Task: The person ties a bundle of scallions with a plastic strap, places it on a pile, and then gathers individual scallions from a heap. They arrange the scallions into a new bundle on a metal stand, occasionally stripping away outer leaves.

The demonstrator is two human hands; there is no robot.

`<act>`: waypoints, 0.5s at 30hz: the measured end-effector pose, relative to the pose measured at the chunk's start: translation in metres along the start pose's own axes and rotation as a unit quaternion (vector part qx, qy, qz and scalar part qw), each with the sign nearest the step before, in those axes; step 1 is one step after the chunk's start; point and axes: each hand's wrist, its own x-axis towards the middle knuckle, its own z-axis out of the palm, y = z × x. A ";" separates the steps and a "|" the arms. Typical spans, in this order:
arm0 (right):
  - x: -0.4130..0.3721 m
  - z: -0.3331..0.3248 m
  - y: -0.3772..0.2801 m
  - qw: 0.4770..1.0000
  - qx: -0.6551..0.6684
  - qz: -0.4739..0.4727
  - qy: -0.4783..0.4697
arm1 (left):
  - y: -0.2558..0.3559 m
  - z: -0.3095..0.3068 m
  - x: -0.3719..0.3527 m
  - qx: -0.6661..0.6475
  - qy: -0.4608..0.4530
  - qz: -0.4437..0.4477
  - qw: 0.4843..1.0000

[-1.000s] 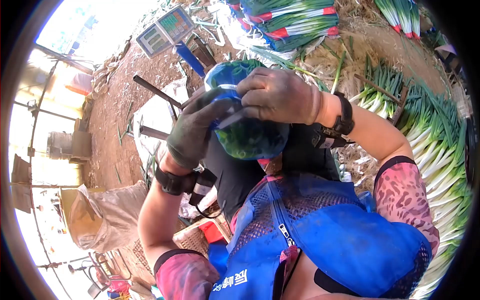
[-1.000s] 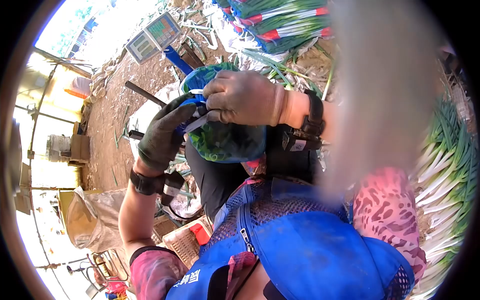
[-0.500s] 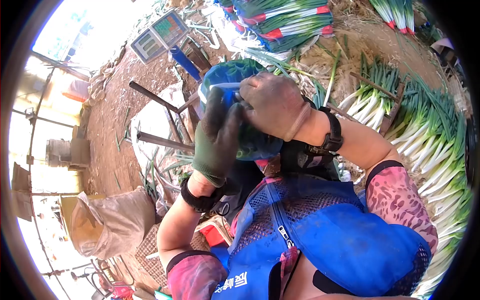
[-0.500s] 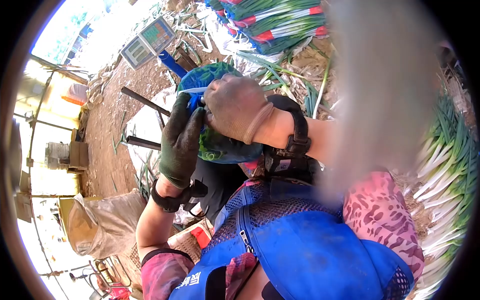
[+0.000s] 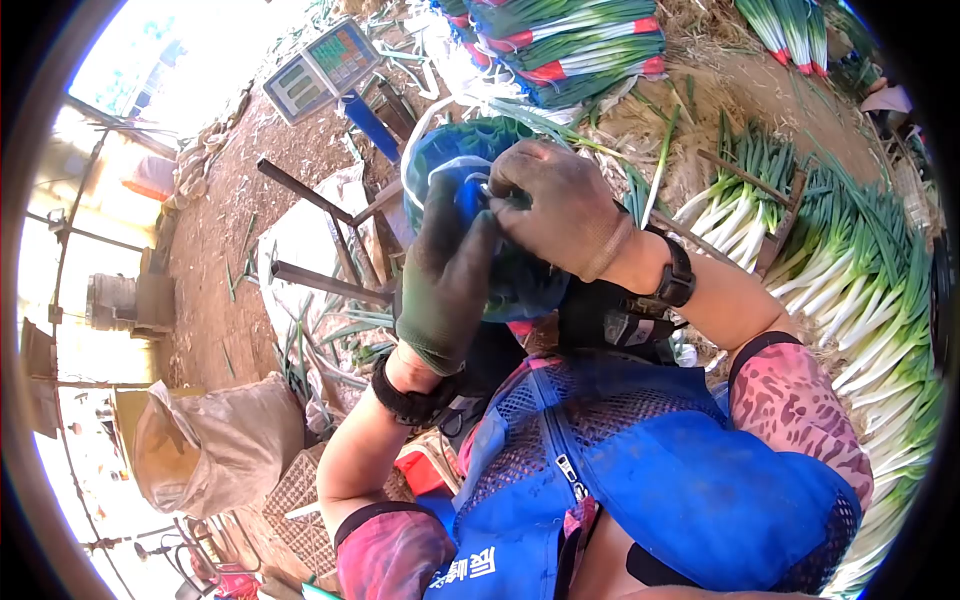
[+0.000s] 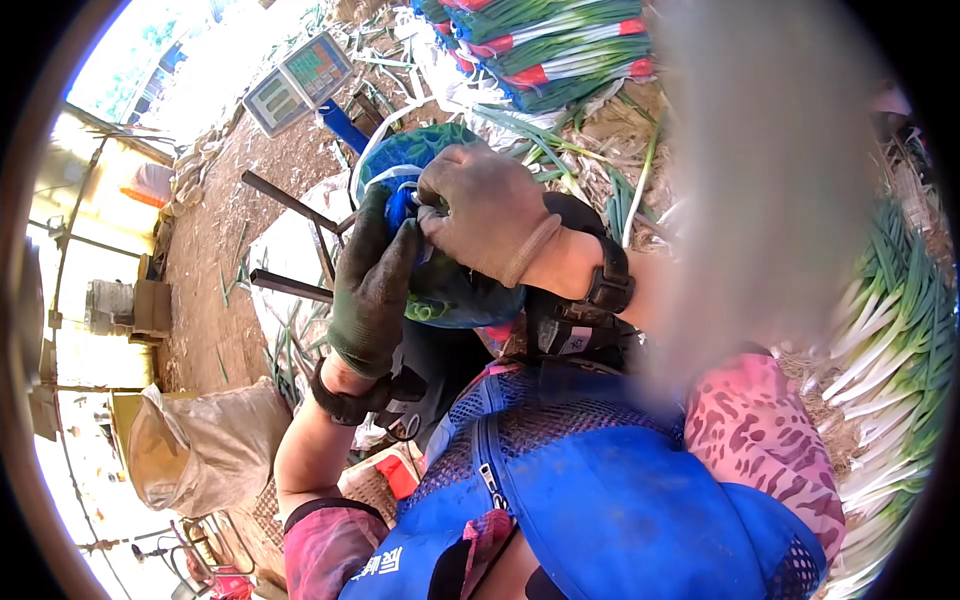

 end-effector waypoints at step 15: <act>0.016 -0.017 0.046 0.749 0.579 0.273 -0.171 | 0.006 -0.024 0.010 -0.144 -0.057 -0.075 0.985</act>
